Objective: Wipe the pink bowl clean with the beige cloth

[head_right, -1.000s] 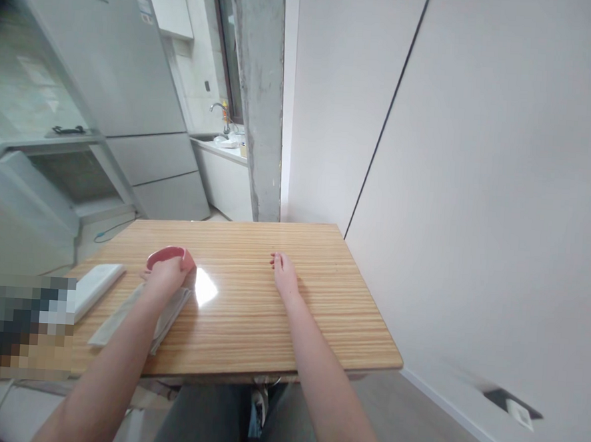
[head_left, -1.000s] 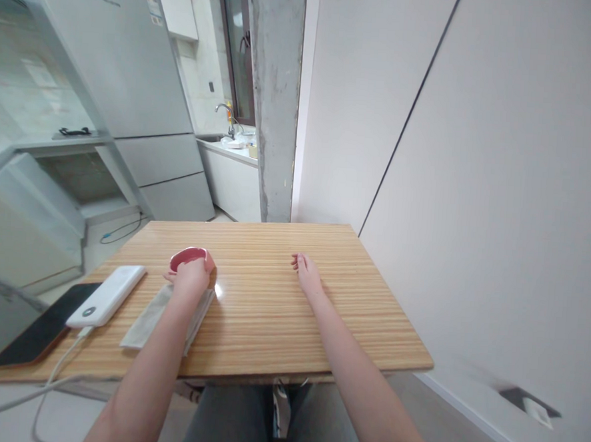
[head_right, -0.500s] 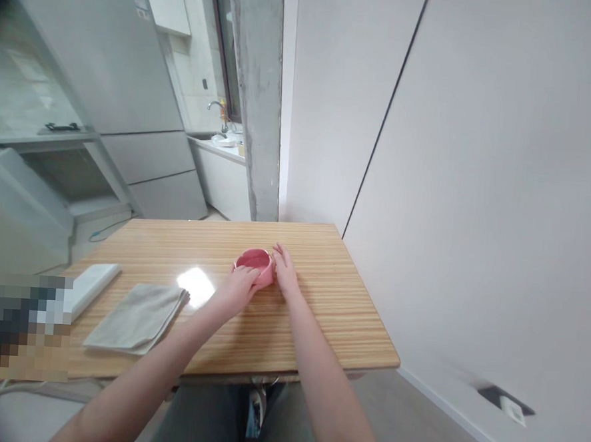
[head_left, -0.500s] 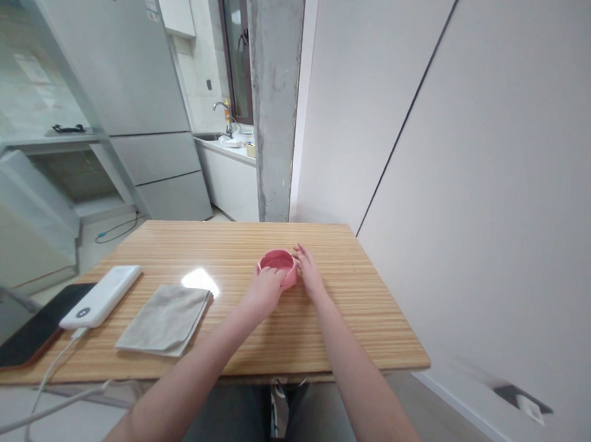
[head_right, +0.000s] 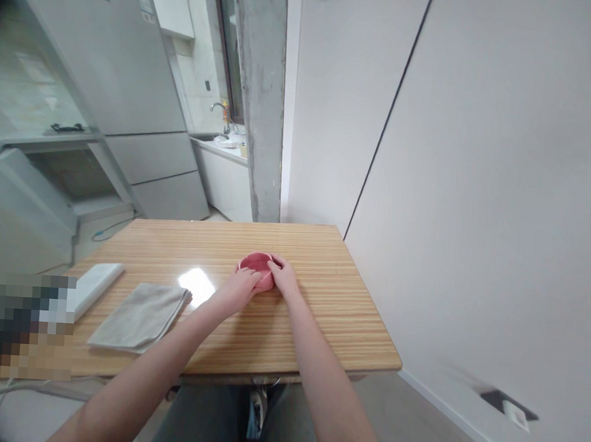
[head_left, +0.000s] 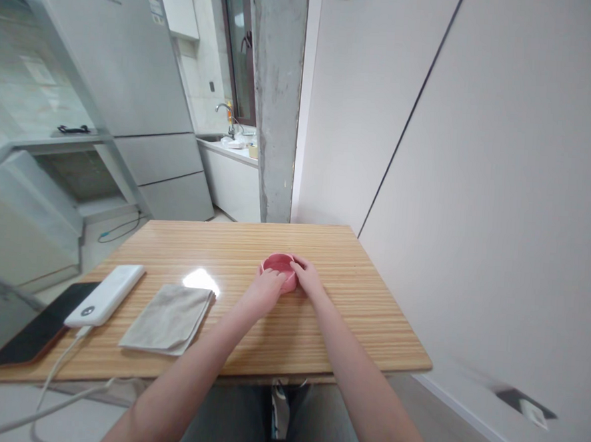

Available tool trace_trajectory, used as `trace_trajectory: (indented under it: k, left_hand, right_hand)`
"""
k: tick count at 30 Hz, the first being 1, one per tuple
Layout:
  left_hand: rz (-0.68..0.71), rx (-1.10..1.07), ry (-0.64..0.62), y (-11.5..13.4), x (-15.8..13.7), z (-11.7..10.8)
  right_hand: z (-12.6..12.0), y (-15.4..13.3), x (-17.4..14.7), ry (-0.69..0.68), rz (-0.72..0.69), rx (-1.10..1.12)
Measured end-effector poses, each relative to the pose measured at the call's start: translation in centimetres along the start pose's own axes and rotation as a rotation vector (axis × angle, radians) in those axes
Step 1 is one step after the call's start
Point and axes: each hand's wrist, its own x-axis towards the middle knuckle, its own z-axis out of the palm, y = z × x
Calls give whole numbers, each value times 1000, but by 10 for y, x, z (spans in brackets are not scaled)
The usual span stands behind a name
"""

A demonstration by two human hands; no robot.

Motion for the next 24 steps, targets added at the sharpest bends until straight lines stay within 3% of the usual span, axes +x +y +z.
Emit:
trace_trajectory:
  k: [8, 11, 14, 16, 19, 21, 24]
  left_hand:
    - [17, -17, -12, -1, 1, 4]
    - [12, -40, -20, 2, -2, -6]
    - [-49, -116, 62, -13, -21, -22]
    - [-230, -133, 169, -38, -47, -31]
    - [-643, 9, 235, -89, -99, -37]
    - [-923, 152, 150, -120, -133, -35]
    - [-1085, 146, 45, -146, -164, -31]
  right_hand:
    - [0, 0, -2, -34, -26, -28]
    - [0, -1, -3, -18, -4, -45]
    - [1, -1, -4, -25, -2, -35]
    - [1, -1, -4, -27, -11, -22]
    - [3, -1, -3, -26, -26, -23]
    - [4, -1, -3, -20, -24, -41]
    - [3, -2, -3, -15, -27, -67]
